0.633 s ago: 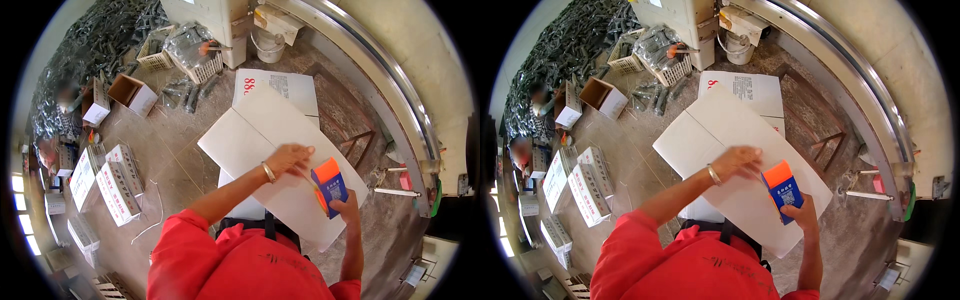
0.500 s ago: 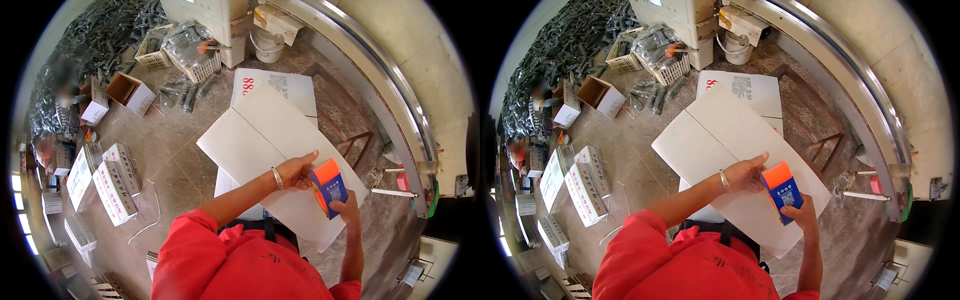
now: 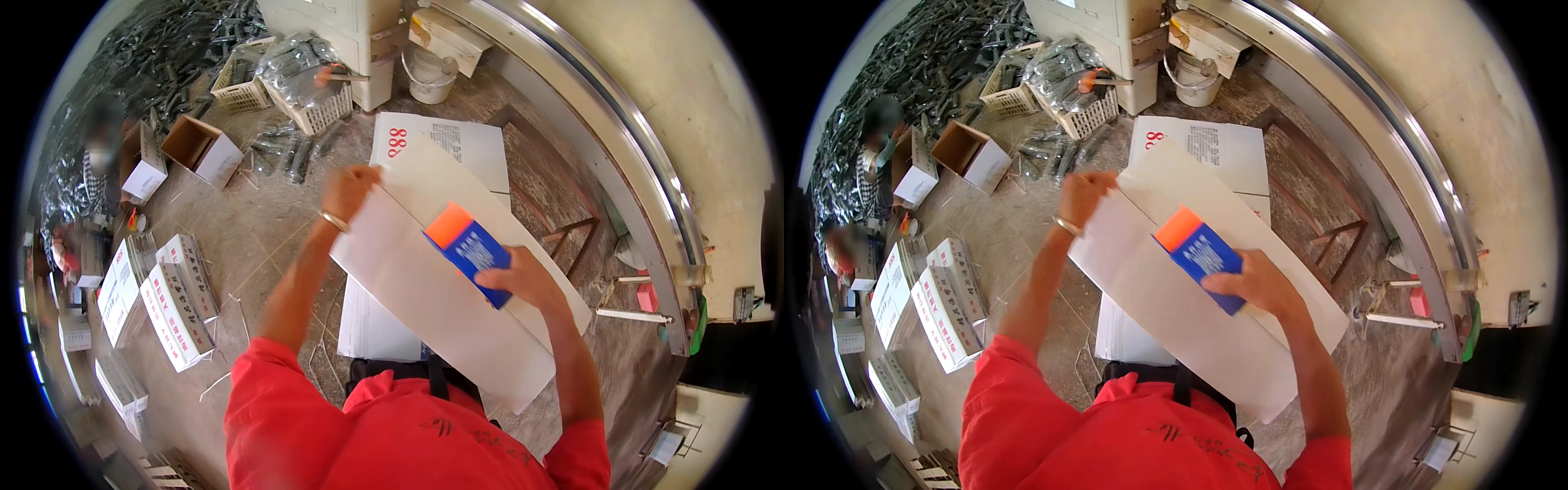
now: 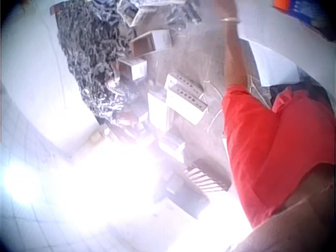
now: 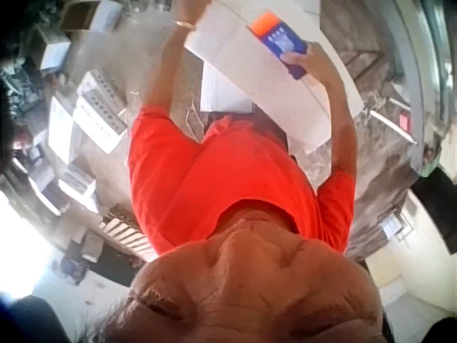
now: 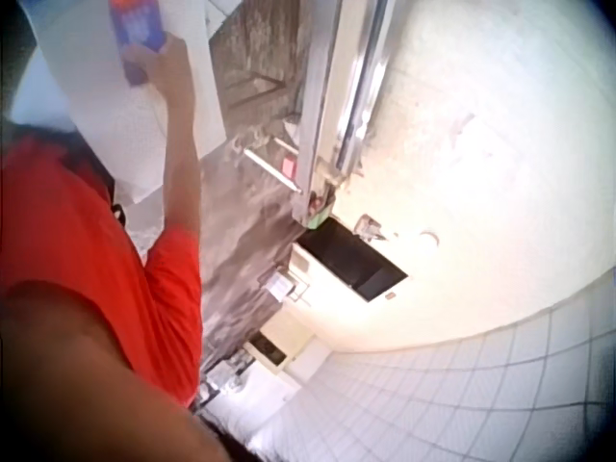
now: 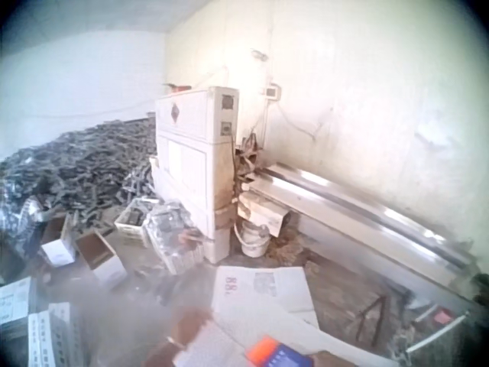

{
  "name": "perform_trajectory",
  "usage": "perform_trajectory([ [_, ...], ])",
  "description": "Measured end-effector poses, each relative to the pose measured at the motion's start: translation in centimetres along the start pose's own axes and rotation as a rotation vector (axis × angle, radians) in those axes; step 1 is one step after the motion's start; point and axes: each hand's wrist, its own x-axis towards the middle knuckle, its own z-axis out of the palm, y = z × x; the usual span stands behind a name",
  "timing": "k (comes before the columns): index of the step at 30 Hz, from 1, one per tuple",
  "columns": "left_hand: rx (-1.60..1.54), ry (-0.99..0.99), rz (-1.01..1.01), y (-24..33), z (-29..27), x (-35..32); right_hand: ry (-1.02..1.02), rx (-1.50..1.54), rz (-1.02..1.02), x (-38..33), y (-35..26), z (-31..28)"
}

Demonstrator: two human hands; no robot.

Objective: The person assembles flat-packed cardboard boxes by folding the flaps and securing them with a handheld tape dispenser. They repeatedly pick up a flat box, fold it into shape, and apply tape to the seams before moving to the next unit.

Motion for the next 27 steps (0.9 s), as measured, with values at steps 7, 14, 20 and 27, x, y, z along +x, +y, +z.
perform_trajectory([
  [7,0.114,-0.159,-0.099,-9.0,-2.0,6.1,-0.116,0.023,-0.061,4.9,-2.9,1.4],
  [14,0.612,-0.264,0.104,-11.7,-0.5,4.4,-0.102,-0.012,-0.080,5.1,-2.9,1.4],
  [20,0.657,-0.606,0.174,-6.9,0.3,4.9,-0.130,0.024,-0.054,5.6,-1.6,1.2],
  [27,0.692,-0.175,-0.218,-0.9,2.9,1.3,-0.059,-0.073,-0.170,4.3,-1.4,0.3],
])
